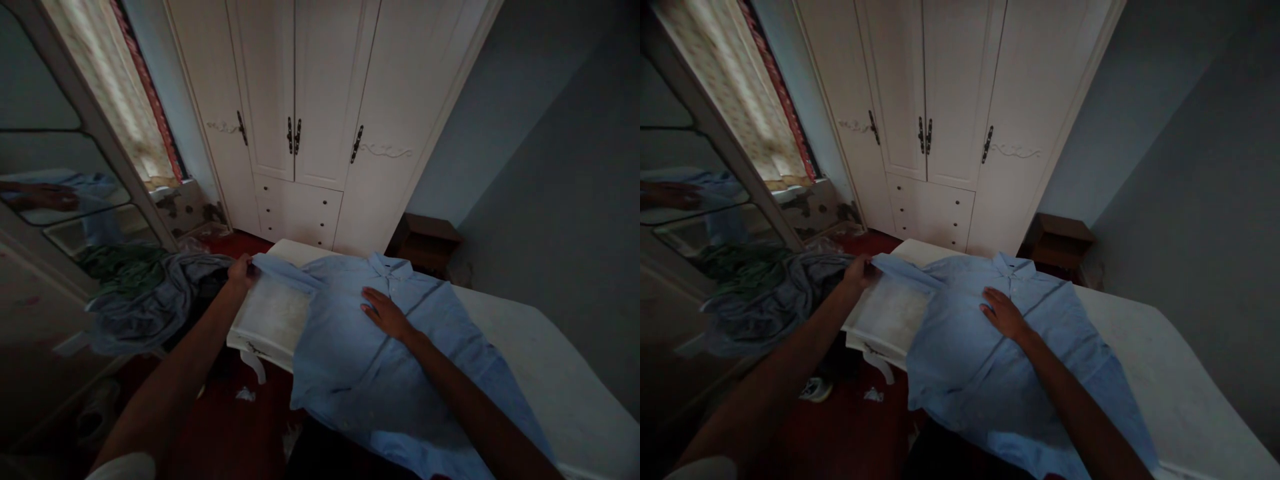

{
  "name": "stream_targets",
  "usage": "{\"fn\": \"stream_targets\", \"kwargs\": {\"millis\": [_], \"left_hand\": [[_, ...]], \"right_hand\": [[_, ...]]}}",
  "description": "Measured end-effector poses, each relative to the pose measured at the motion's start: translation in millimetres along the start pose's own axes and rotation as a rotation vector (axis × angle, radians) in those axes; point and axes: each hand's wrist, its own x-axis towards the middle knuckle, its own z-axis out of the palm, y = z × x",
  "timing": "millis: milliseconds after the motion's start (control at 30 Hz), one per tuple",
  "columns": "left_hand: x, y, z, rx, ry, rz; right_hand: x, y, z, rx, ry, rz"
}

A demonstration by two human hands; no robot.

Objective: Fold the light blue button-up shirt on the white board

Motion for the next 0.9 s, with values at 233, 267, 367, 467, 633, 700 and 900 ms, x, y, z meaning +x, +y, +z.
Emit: {"fn": "stream_targets", "kwargs": {"millis": [233, 267, 367, 467, 633, 700, 900], "left_hand": [[-30.8, -21.9, 37.7, 0.101, 0.099, 0.532], [-39.2, -25.2, 43.6, 0.133, 0.08, 0.597], [-68.4, -33.7, 59.4, 0.293, -0.027, 0.777], [-97.2, -39.9, 72.5, 0.829, -0.314, 1.106], [-130.6, -53.0, 95.4, 1.582, -0.962, 1.483], [-139.0, -62.9, 105.2, 1.689, -1.155, 1.548], [-158.8, -109.3, 116.1, 1.766, -1.625, 1.761]], "right_hand": [[1.3, -4.0, -1.8, 0.023, 0.015, -0.003], [1.2, -4.1, -1.9, 0.031, 0.018, 0.001], [0.9, -2.3, -2.0, 0.08, 0.008, 0.019], [3.9, 0.9, -1.7, 0.226, -0.025, 0.07], [29.8, -9.6, -23.1, 0.698, 0.115, 0.246], [45.5, -19.8, -47.5, 0.89, 0.188, 0.289], [77.9, -36.9, -130.0, 1.084, 0.027, 0.461]]}}
